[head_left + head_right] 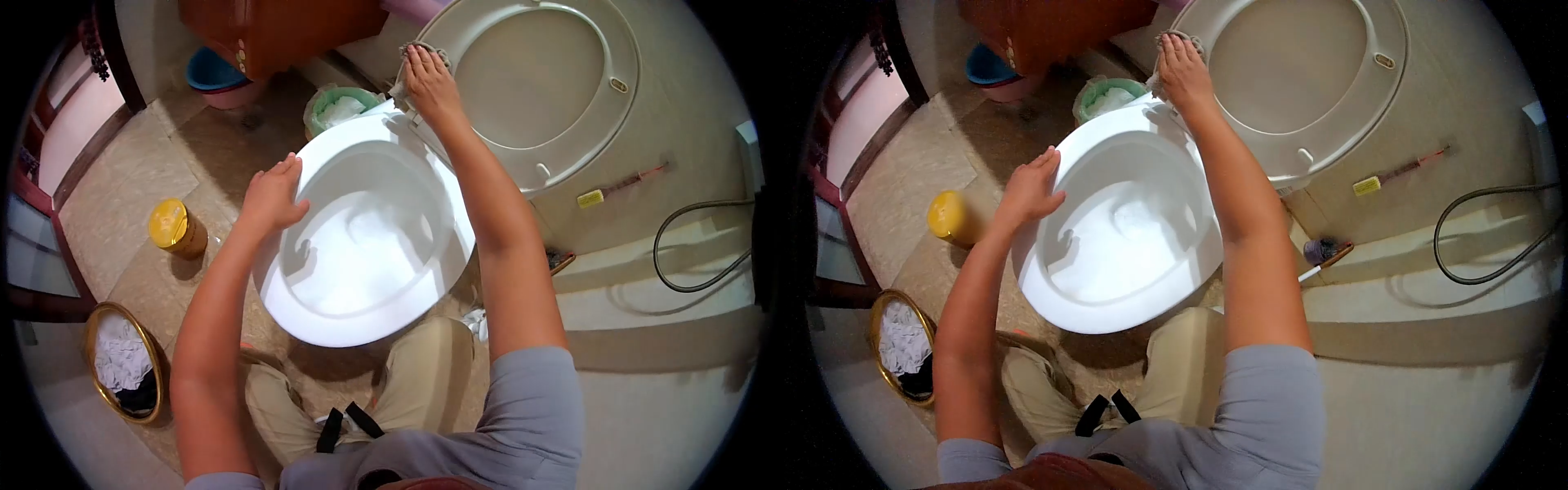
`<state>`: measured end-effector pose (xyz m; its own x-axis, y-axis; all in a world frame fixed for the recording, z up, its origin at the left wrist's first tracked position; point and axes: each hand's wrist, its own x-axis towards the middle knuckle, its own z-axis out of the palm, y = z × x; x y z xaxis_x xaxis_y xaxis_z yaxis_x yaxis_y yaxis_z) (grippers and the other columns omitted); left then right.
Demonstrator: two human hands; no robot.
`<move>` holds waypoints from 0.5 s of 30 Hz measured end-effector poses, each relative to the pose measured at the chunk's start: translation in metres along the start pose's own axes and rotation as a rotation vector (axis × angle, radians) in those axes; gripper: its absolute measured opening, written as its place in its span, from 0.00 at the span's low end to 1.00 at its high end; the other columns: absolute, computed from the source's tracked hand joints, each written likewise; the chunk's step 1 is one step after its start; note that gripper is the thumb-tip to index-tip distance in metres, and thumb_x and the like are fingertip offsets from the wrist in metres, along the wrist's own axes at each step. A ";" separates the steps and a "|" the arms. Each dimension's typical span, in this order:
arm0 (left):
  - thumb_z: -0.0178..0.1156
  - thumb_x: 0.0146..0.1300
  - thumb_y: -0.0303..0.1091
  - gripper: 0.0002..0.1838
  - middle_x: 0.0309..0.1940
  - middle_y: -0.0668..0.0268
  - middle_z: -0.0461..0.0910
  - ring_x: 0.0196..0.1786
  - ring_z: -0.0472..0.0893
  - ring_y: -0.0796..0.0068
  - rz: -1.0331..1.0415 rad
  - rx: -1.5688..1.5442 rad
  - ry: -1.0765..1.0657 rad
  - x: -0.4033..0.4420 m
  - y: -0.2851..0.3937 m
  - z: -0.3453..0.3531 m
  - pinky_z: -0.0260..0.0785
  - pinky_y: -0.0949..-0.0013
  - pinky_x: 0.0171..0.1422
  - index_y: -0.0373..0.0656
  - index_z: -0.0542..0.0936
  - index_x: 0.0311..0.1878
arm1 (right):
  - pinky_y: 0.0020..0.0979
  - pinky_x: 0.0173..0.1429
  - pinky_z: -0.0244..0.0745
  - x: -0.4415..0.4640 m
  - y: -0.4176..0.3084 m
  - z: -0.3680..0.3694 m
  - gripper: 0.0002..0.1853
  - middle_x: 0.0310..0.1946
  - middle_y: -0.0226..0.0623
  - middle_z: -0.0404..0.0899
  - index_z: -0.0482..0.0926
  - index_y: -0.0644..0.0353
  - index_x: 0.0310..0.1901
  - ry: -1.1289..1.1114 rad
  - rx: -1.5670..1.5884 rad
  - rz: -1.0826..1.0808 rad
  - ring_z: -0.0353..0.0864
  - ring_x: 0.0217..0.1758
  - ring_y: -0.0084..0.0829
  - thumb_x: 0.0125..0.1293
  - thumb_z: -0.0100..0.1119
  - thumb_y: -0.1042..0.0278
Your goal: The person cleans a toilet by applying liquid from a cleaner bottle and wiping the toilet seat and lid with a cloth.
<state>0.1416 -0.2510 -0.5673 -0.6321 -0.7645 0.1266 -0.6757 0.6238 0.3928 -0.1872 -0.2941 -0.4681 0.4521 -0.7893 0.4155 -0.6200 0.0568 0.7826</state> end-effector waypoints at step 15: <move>0.63 0.47 0.41 0.39 0.68 0.51 0.62 0.68 0.66 0.58 0.008 -0.041 0.007 0.000 -0.003 0.004 0.59 0.48 0.68 0.38 0.65 0.65 | 0.38 0.75 0.51 -0.002 0.001 -0.007 0.24 0.64 0.45 0.68 0.70 0.68 0.60 -0.002 -0.028 0.017 0.63 0.70 0.38 0.64 0.44 0.67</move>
<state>0.1422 -0.2521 -0.5717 -0.6344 -0.7609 0.1361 -0.6544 0.6225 0.4292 -0.1843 -0.2881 -0.4650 0.4403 -0.7896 0.4273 -0.6089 0.0872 0.7884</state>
